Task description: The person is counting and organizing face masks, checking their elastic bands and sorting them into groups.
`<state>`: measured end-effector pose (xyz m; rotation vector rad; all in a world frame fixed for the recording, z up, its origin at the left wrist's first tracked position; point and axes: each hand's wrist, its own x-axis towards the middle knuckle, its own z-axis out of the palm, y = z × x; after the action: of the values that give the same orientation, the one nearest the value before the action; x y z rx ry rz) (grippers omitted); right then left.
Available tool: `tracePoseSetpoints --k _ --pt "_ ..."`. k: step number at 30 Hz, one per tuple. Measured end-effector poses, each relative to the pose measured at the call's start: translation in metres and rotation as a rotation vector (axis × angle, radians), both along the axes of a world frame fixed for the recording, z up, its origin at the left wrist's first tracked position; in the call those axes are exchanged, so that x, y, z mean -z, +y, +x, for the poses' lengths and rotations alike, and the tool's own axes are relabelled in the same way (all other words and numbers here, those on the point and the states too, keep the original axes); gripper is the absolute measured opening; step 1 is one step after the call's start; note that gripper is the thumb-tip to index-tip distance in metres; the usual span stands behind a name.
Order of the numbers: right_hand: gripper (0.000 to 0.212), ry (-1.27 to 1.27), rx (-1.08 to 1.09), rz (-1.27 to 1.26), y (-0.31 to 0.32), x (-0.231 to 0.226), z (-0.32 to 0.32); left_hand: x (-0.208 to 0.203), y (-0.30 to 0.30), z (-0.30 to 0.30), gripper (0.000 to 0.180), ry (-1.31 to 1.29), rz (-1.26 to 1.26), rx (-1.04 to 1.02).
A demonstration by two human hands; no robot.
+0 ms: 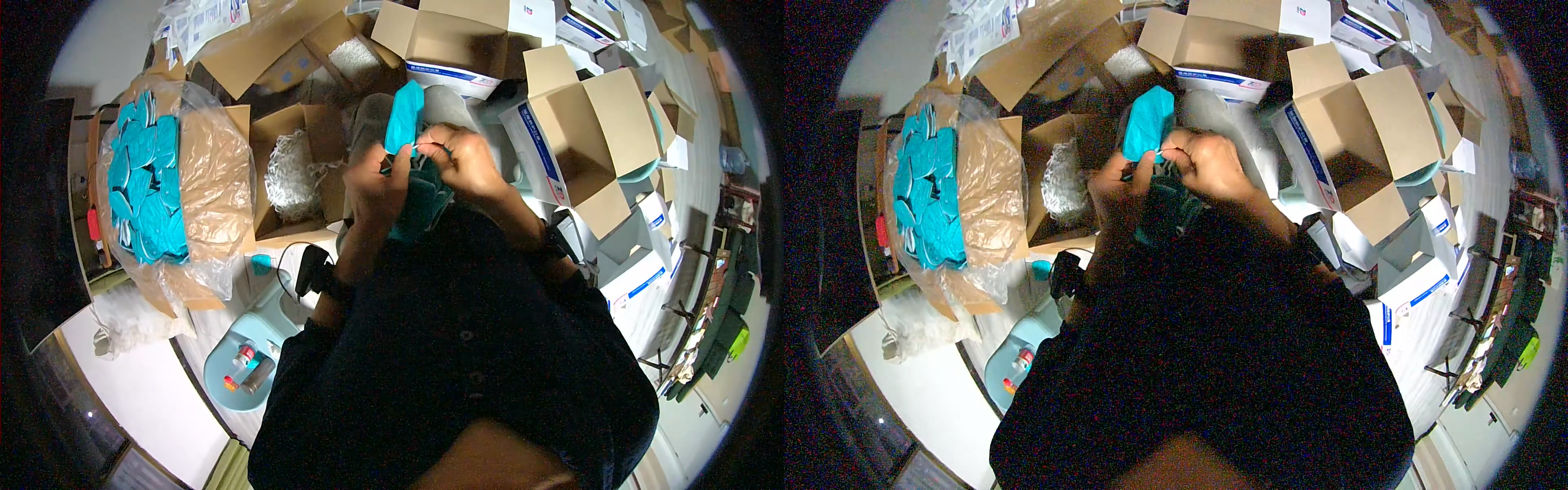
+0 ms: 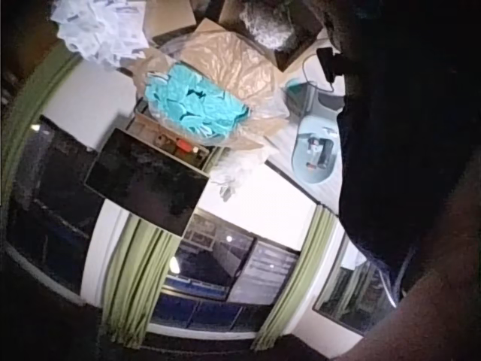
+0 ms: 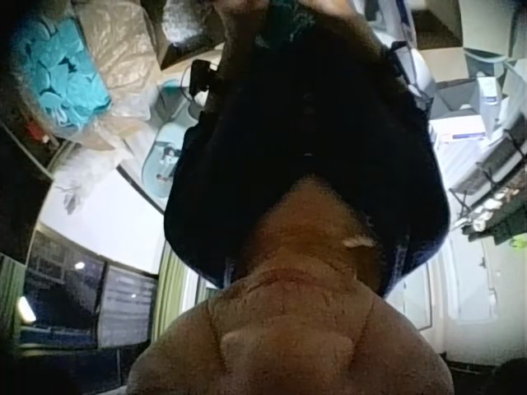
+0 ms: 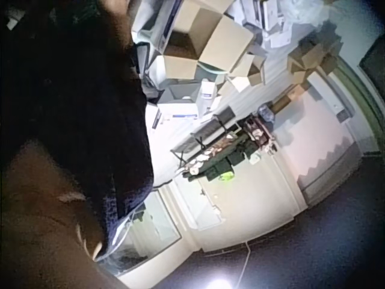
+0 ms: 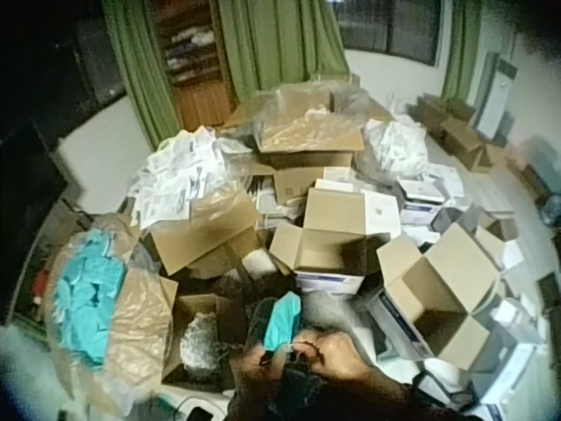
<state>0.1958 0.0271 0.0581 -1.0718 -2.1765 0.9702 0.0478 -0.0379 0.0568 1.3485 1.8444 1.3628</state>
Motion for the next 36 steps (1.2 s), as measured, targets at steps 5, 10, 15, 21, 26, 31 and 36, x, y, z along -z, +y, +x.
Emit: tracePoseSetpoints --k 5,10,15,21,26,31,36 --pt "0.002 0.081 0.099 0.093 0.017 0.012 0.001 0.010 -0.006 -0.003 0.015 0.136 0.021 0.068" --pt "0.004 0.040 0.109 0.219 0.029 0.011 -0.010 -0.002 -0.008 -0.006 0.012 -0.104 0.021 0.035" --pt "0.015 -0.118 0.136 0.360 0.037 0.025 -0.012 -0.026 -0.013 -0.012 0.008 -0.014 -0.046 0.028" --pt "0.015 0.059 0.175 0.009 0.057 0.020 0.030 -0.037 -0.030 -0.034 0.008 -0.081 0.014 -0.058" --pt "0.021 0.365 0.046 -0.437 -0.003 -0.001 -0.013 -0.011 -0.018 -0.036 0.012 -0.354 0.051 -0.070" --pt "0.010 0.423 0.058 -0.376 -0.015 0.024 -0.021 -0.008 -0.008 -0.019 0.014 -0.470 0.121 -0.031" --pt "0.007 0.222 -0.001 -0.027 -0.015 0.018 -0.013 -0.009 -0.009 -0.016 0.016 -0.227 0.031 -0.049"
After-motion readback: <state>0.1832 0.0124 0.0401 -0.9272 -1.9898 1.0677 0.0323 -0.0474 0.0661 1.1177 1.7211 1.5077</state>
